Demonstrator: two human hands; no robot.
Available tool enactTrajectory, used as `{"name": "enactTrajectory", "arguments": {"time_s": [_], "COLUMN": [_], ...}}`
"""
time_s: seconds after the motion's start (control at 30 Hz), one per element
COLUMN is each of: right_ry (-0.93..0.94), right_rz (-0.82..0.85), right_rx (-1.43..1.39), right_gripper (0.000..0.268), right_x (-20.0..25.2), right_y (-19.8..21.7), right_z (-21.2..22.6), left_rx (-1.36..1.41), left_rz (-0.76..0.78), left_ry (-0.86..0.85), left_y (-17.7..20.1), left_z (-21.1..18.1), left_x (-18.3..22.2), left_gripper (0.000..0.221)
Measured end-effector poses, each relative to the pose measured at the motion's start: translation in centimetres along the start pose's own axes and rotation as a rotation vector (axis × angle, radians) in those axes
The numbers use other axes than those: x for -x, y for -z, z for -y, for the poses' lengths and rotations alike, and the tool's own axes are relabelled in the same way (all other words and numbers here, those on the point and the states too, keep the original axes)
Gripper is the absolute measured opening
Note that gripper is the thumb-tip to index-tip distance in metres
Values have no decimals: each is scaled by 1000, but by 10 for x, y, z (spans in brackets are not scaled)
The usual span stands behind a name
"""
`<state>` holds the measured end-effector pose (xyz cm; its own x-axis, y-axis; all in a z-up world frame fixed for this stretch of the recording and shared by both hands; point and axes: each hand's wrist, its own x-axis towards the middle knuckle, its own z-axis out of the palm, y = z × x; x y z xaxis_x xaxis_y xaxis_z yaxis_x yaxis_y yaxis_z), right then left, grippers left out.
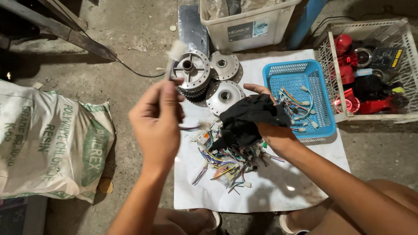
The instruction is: Organizing and inspecting a motorcycle wiring harness and its connectors
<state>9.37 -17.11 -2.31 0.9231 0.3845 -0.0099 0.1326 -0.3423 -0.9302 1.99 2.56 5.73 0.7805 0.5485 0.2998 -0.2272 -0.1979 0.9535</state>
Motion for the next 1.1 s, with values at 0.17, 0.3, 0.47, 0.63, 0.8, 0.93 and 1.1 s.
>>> {"name": "enactTrajectory", "arguments": {"time_s": [0.17, 0.3, 0.47, 0.63, 0.8, 0.93, 1.1], "right_ry": [-78, -501, -418, -282, -330, -313, -516], "right_rz": [181, 48, -134, -299, -412, -392, -355], "right_rx": [-245, -806, -816, -635, -792, -788, -866], "right_gripper": [45, 21, 21, 25, 28, 24, 29], "right_x": [4, 12, 4, 0, 9, 8, 6], "right_y": [0, -7, 0, -8, -11, -4, 2], "right_z": [-13, -67, -10, -32, 47, 49, 57], "left_rx": [89, -100, -360, -419, -403, -395, -444], "left_rz": [15, 214, 391, 517, 518, 524, 559], "left_ry": [93, 102, -36, -67, -62, -64, -89], "left_y": [-5, -17, -26, -29, -30, -31, -26], "left_z": [6, 11, 18, 9, 9, 6, 3], "left_x": [5, 20, 31, 34, 32, 32, 29], "left_gripper": [22, 18, 15, 17, 16, 16, 17]}}
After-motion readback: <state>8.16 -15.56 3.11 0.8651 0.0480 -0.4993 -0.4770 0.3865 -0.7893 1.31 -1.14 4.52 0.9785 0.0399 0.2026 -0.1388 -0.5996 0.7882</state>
